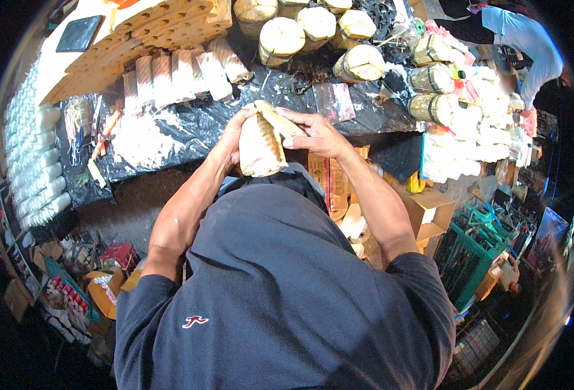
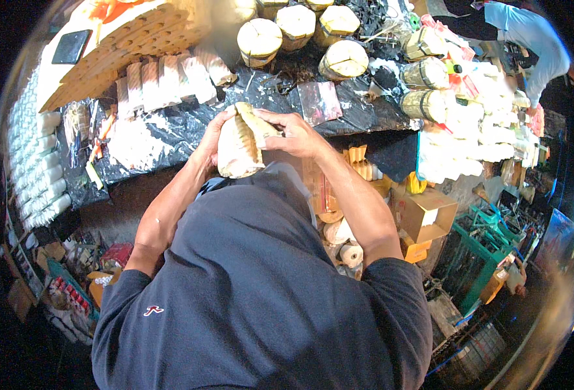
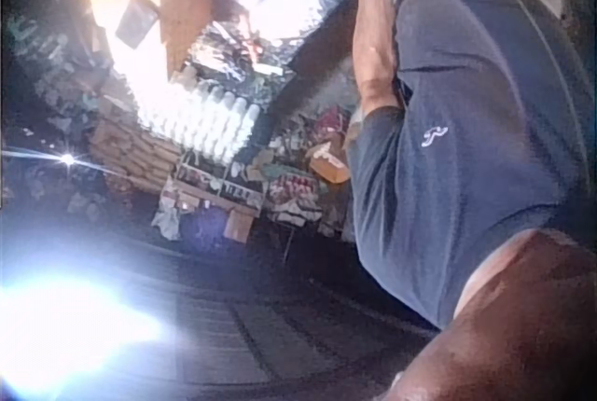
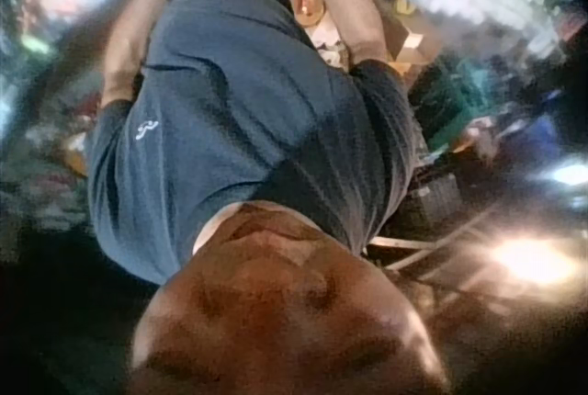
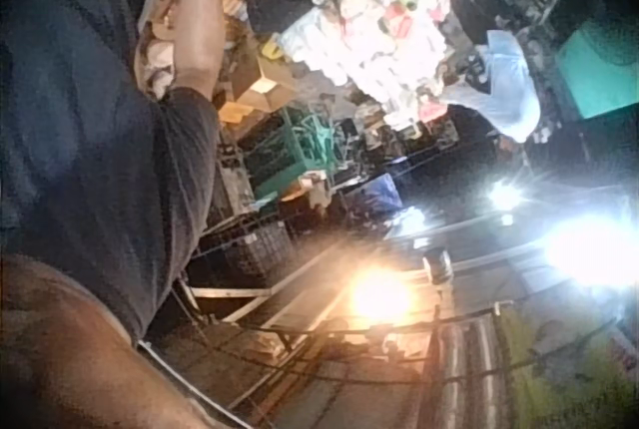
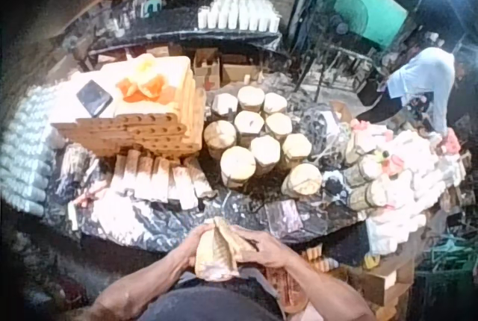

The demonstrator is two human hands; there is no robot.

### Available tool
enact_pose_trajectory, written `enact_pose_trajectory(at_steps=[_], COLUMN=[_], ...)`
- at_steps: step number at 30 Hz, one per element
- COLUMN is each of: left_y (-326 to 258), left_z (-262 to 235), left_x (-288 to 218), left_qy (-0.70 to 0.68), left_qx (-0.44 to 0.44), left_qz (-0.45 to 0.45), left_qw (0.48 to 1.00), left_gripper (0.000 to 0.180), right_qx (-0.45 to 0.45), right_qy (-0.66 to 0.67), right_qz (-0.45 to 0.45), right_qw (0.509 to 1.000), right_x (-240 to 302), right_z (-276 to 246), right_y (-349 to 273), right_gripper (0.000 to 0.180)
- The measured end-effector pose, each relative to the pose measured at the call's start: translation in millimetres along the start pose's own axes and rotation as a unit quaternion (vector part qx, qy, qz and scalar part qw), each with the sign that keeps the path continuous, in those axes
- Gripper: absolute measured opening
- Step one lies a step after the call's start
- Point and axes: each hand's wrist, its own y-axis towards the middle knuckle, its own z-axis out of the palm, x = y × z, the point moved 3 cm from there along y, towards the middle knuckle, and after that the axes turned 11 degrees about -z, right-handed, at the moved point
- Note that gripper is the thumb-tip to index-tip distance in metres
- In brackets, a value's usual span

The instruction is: The person repeatedly opens cylindrical food items, removes the inner contents, and places them on a table. The person handles the items one at a time, using hands to separate the outer shell from the inner food.

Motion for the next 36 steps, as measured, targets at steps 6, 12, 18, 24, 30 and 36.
enact_pose_trajectory(at_steps=[6,12,18,24,30,36], left_y=[-6,-36,-32,-17,-12,-20], left_z=[-20,-34,-43,-32,-7,9], left_x=[-4,-13,-16,-13,-16,2], left_qy=[0.015,-0.010,-0.006,-0.014,0.003,0.207], left_qx=[-0.034,0.005,0.014,0.022,0.043,-0.212], left_qz=[0.075,0.123,0.151,0.143,0.124,0.267], left_qw=[0.997,0.992,0.988,0.989,0.991,0.917], left_gripper=[0.051,0.067,0.065,0.063,0.053,0.044], right_qx=[-0.186,-0.408,-0.440,-0.301,-0.176,-0.232], right_qy=[0.314,0.346,0.021,-0.353,0.338,0.034], right_qz=[-0.040,-0.041,0.174,0.287,0.114,0.106], right_qw=[0.930,0.844,0.881,0.838,0.917,0.966], right_x=[-21,-75,-97,-90,-15,-23], right_z=[-13,-19,-21,-42,60,69], right_y=[3,5,-11,-23,18,27], right_gripper=[0.064,0.068,0.061,0.069,0.070,0.066])
